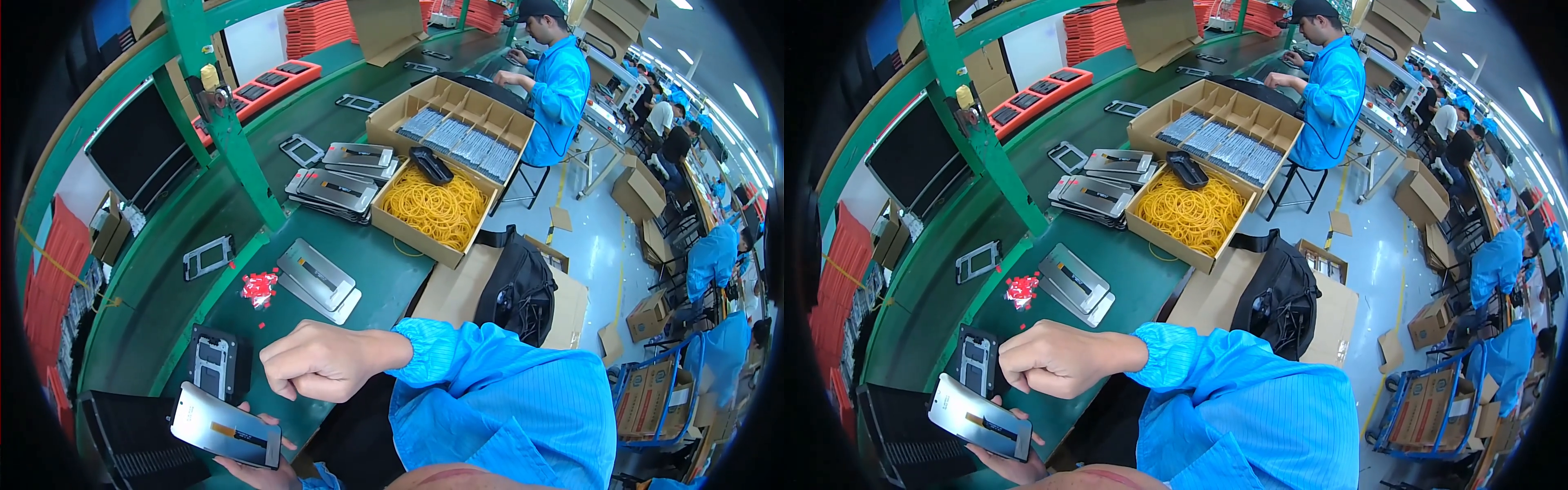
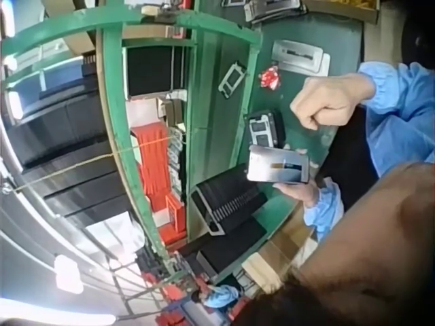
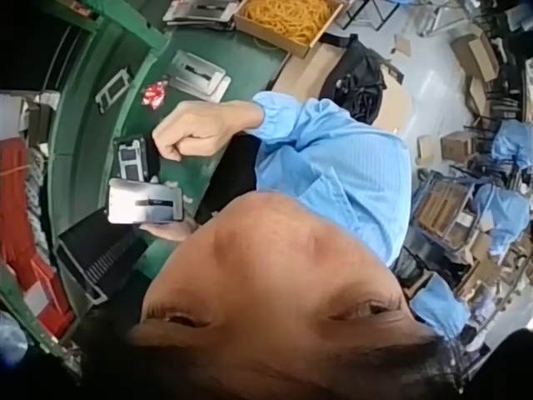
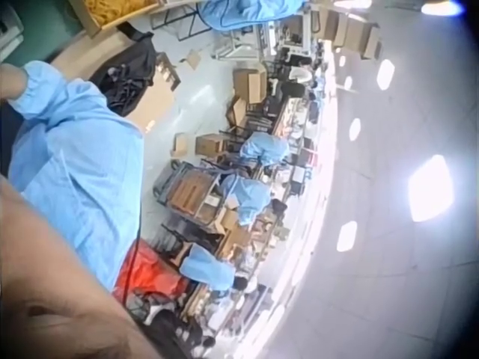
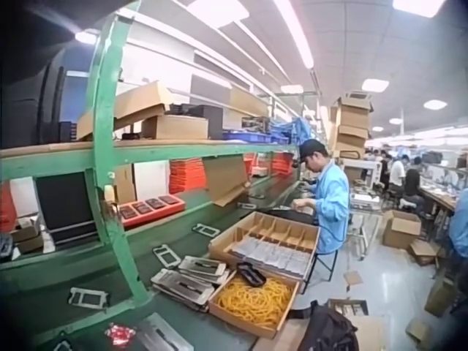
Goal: Assembling electronic components, likely mobile device casings, and placing them into a storage rack.
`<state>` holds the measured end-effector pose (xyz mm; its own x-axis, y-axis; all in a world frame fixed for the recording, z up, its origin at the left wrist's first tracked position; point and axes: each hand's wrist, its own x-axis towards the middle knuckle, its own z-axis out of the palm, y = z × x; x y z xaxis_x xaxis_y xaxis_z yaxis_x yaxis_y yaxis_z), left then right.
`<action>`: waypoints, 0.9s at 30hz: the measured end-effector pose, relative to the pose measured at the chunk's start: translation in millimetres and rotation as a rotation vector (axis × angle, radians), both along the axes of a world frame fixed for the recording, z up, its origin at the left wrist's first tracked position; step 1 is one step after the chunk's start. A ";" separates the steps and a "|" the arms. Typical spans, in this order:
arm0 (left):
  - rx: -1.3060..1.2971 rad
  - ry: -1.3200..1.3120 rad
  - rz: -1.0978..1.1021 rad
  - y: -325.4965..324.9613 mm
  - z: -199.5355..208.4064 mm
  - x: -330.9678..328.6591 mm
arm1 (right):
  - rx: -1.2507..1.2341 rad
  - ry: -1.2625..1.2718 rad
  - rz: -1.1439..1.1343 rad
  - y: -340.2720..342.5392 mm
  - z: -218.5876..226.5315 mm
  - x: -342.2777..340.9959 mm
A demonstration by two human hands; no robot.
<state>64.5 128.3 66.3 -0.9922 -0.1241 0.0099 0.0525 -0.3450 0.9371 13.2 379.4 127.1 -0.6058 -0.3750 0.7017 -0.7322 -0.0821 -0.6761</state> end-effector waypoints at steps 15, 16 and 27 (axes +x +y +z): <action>0.292 -0.154 0.329 64.0 -1.3 -20.7 | 0.024 -0.095 -0.091 -19.3 -1.9 11.9; 0.298 -0.154 0.335 66.7 0.2 -21.2 | 0.050 -0.148 -0.142 -16.7 2.3 11.4; 0.118 0.164 -0.221 38.5 7.7 -4.8 | 0.115 -0.013 -0.046 -30.3 -9.4 2.2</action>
